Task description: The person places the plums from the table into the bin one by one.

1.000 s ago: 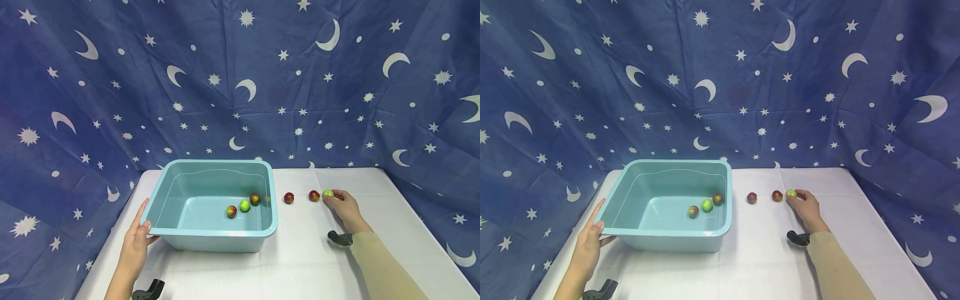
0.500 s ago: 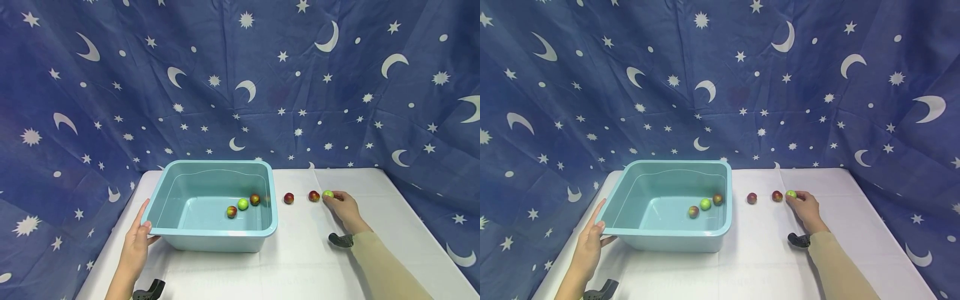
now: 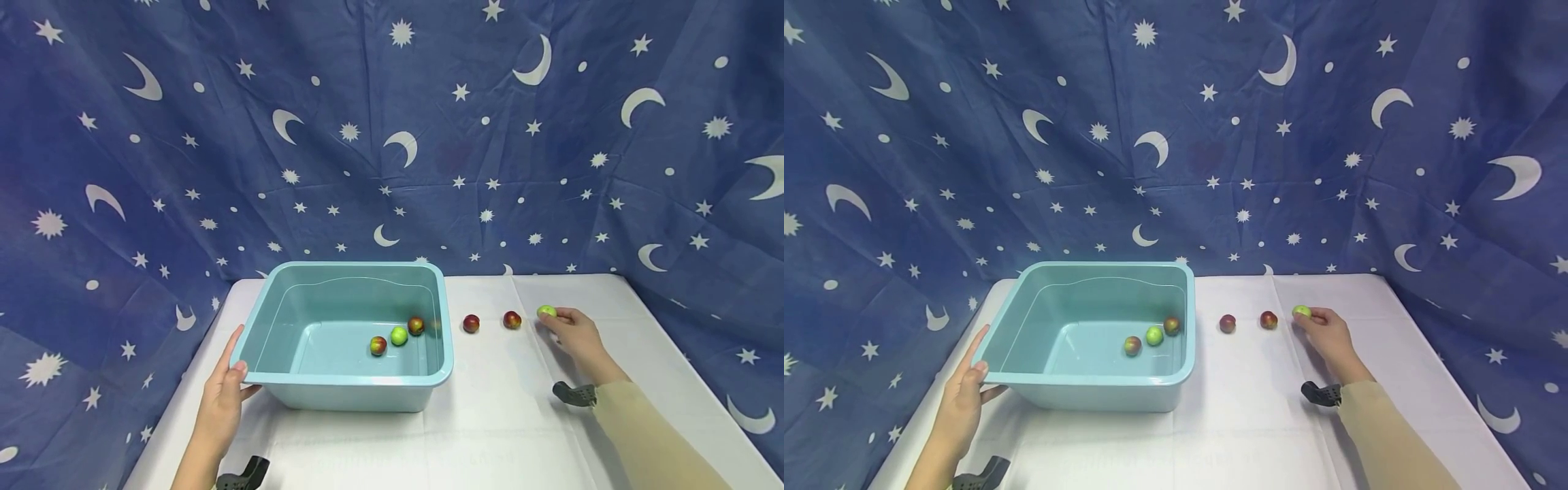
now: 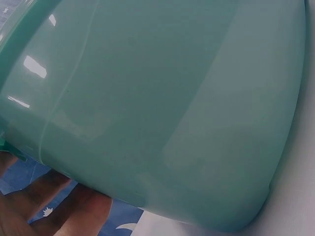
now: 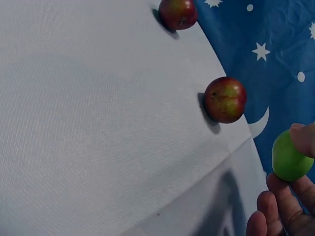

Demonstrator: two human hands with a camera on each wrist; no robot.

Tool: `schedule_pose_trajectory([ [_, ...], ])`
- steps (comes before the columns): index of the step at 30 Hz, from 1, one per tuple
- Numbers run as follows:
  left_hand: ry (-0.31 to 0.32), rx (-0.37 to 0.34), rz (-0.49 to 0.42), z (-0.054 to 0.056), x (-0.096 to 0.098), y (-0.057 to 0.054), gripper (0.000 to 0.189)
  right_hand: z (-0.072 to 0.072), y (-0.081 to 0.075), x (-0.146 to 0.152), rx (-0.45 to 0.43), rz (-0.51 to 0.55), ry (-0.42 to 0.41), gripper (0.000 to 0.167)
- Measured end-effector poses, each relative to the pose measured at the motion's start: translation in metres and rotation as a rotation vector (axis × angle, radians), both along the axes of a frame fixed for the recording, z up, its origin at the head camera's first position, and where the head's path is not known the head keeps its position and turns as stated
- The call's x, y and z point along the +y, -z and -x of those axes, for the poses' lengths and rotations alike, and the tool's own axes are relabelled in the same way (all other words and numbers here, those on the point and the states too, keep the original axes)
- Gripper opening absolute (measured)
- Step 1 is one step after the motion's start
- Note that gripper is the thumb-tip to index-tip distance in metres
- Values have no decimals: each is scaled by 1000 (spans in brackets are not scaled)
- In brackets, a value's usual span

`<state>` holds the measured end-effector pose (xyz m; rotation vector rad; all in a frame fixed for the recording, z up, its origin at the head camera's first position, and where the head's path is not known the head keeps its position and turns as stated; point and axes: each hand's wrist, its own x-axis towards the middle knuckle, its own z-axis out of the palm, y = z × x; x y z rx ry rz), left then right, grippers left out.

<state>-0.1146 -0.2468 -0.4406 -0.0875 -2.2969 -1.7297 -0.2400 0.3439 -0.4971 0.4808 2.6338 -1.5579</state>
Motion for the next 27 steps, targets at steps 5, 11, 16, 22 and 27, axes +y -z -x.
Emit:
schedule_pose_trajectory([
  [5, -4, 1, 12, 0, 0, 0, 51, -4, -16, -6, 45, -29, -12, 81],
  [11, -3, -14, 24, 0, 0, 1, 50, -6, -36, -18, 113, -54, -35, 78],
  [16, -11, -21, 19, 0, 0, 3, 50, -8, -55, -32, 185, -86, -75, 72],
  [22, -2, -8, 23, 0, 0, 1, 50, -9, -74, -50, 267, -108, -140, 64],
  [27, -2, 3, 12, 0, 1, 0, 50, -10, -88, -62, 310, -148, -191, 62],
])
